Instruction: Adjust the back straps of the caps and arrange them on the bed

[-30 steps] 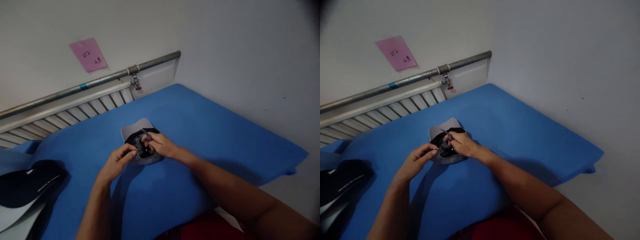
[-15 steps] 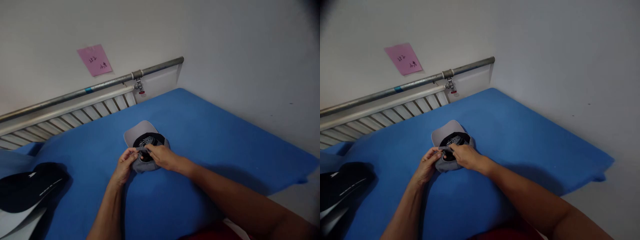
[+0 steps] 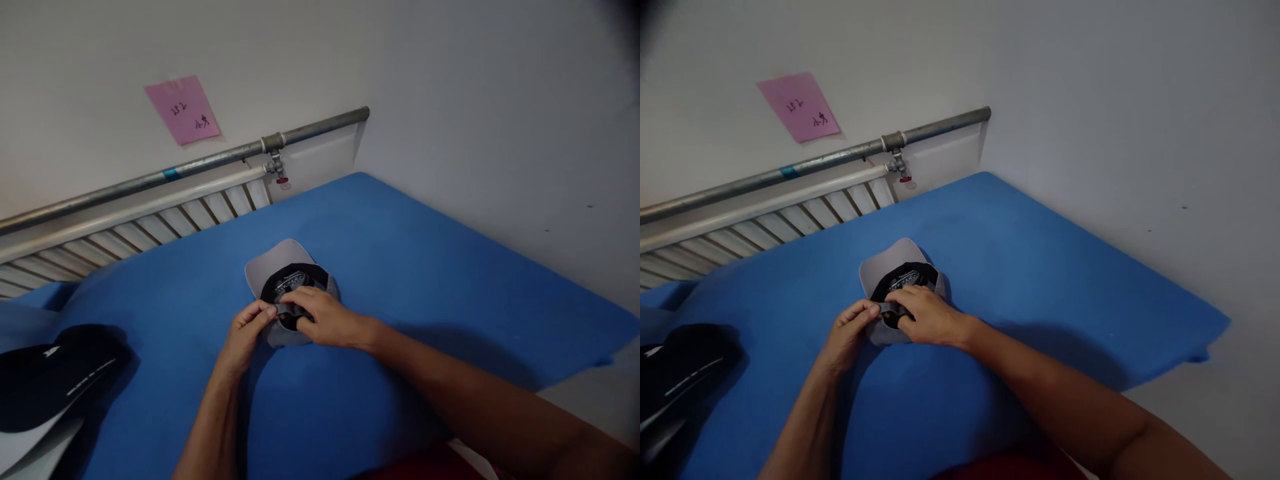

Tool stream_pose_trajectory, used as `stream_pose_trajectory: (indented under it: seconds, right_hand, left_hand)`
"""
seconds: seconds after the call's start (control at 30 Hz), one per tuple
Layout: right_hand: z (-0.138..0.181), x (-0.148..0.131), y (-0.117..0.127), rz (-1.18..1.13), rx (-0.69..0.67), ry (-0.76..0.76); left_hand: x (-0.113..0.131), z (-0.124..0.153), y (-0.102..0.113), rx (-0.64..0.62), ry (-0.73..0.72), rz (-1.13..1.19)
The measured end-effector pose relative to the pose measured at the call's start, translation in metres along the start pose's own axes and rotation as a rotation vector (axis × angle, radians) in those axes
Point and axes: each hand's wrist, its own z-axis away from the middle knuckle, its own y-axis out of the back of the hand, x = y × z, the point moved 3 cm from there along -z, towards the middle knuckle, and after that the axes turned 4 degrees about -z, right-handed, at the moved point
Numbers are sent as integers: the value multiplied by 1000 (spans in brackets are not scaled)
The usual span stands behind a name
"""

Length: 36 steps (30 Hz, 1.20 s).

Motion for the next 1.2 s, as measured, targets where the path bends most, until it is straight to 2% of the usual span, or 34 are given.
stream_pose_trajectory:
  seconds: [0.1,0.27,0.37,0.5,0.67,0.87,1.03,1.2]
  right_hand:
    - [0,-7,2,-221,36,-41]
    - [0,-5,-4,-339,31,-201]
    - [-2,-1,-4,-504,52,-304]
    - [-4,7,4,-764,151,-389]
    - [-6,16,4,-1053,179,-454]
    - [-5,20,-8,-1082,102,-506]
    - [-5,24,-13,-1131,97,-532]
    - [-5,26,-17,-1230,3,-575]
  left_hand:
    - [5,3,-1,-32,-52,-89]
    - [11,8,-4,-78,-101,-174]
    - [11,10,-5,-110,-73,-129]
    - [11,10,-4,-139,-20,-15]
    - [9,8,1,-69,-7,-12]
    - [10,8,0,-10,15,66]
    - [13,10,-3,-2,24,132]
    - [12,9,-3,-20,6,160]
